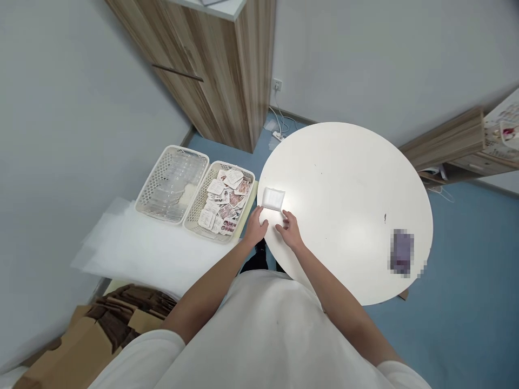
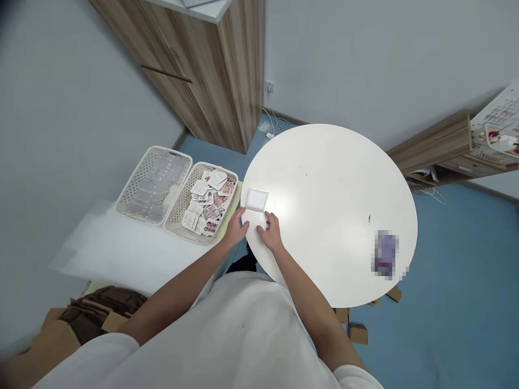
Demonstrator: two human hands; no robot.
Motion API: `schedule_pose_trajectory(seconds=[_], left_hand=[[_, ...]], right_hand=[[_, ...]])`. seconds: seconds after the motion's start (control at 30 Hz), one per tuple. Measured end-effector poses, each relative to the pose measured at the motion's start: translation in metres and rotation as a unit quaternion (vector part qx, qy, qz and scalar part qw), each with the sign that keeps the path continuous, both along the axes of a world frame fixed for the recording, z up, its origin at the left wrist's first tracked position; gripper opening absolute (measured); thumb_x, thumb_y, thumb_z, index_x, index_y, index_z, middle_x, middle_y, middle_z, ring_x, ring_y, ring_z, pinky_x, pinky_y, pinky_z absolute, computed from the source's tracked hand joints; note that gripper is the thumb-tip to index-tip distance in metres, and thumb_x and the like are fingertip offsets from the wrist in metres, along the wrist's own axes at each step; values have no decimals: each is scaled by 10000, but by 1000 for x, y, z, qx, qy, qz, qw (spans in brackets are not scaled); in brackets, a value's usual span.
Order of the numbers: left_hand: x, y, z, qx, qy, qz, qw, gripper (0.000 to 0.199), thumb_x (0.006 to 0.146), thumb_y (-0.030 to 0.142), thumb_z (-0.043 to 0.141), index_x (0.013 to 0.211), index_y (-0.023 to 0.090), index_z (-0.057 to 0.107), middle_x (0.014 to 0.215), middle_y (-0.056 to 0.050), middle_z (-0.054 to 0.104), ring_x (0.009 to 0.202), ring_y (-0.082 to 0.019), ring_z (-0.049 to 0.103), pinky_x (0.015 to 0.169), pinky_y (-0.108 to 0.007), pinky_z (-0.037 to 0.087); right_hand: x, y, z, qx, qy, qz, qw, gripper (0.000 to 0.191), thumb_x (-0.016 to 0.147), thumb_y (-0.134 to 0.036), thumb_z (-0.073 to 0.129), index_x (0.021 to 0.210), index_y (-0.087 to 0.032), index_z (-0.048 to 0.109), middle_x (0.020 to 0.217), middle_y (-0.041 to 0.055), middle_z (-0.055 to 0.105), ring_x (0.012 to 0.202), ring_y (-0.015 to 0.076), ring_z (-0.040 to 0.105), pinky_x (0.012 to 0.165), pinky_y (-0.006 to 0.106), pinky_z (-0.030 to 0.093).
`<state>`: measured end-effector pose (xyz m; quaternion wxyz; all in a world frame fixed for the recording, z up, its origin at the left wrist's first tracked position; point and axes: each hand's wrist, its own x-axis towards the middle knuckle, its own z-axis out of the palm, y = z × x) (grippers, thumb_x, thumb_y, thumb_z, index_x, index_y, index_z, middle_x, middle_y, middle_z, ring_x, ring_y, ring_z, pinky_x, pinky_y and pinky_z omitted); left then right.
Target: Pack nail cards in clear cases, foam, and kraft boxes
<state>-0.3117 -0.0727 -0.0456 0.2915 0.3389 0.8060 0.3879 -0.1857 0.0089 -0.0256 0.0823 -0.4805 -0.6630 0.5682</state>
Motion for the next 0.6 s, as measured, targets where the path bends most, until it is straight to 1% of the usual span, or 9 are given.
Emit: schedule_pose_trajectory(seconds=[0.17,0.3,0.4,0.47,0.53,0.6], left_hand=[[27,-17,12,4,1,25,1000,411,759,188,454,1169,167,462,1224,-86,476,1148,-193,433,985,-347,343],[60,-43,20,-17,-27,56,998,358,770,227,460,1123,183,492,1174,-76,517,1082,-194,490,896,-343,419],[88,-70,26,-35,-59,74,995,347,780,259,459,1115,177,497,1157,-85,538,1052,-195,511,847,-329,445],[104,-92,32,-48,-87,69,993,352,785,297,460,1114,180,502,1150,-91,549,1024,-197,531,821,-317,456],[116,-115,40,-63,-111,58,990,365,779,340,471,1106,183,514,1141,-97,561,982,-200,556,799,-312,463],[124,-138,48,-76,-120,64,988,375,766,361,489,1093,183,528,1123,-100,575,946,-205,573,785,-314,465]], right_hand=[[34,-6,8,7,-6,5,1000,581,696,-329,516,1248,-241,360,1291,88,339,1008,198,485,773,317,463],[67,-15,10,0,5,22,1000,543,704,-318,487,1226,-221,378,1275,95,370,926,175,525,758,305,466],[91,-29,6,0,18,47,999,511,711,-308,473,1207,-214,397,1259,98,401,856,160,543,746,309,465],[103,-42,1,4,28,71,997,483,713,-308,473,1182,-204,424,1216,100,448,799,154,544,737,320,466],[109,-55,-4,-7,43,113,993,440,717,-321,472,1138,-192,460,1132,99,512,722,146,540,697,324,471],[108,-67,-7,-32,66,171,982,387,721,-344,475,1073,-184,503,1008,88,572,667,144,535,640,316,474]])
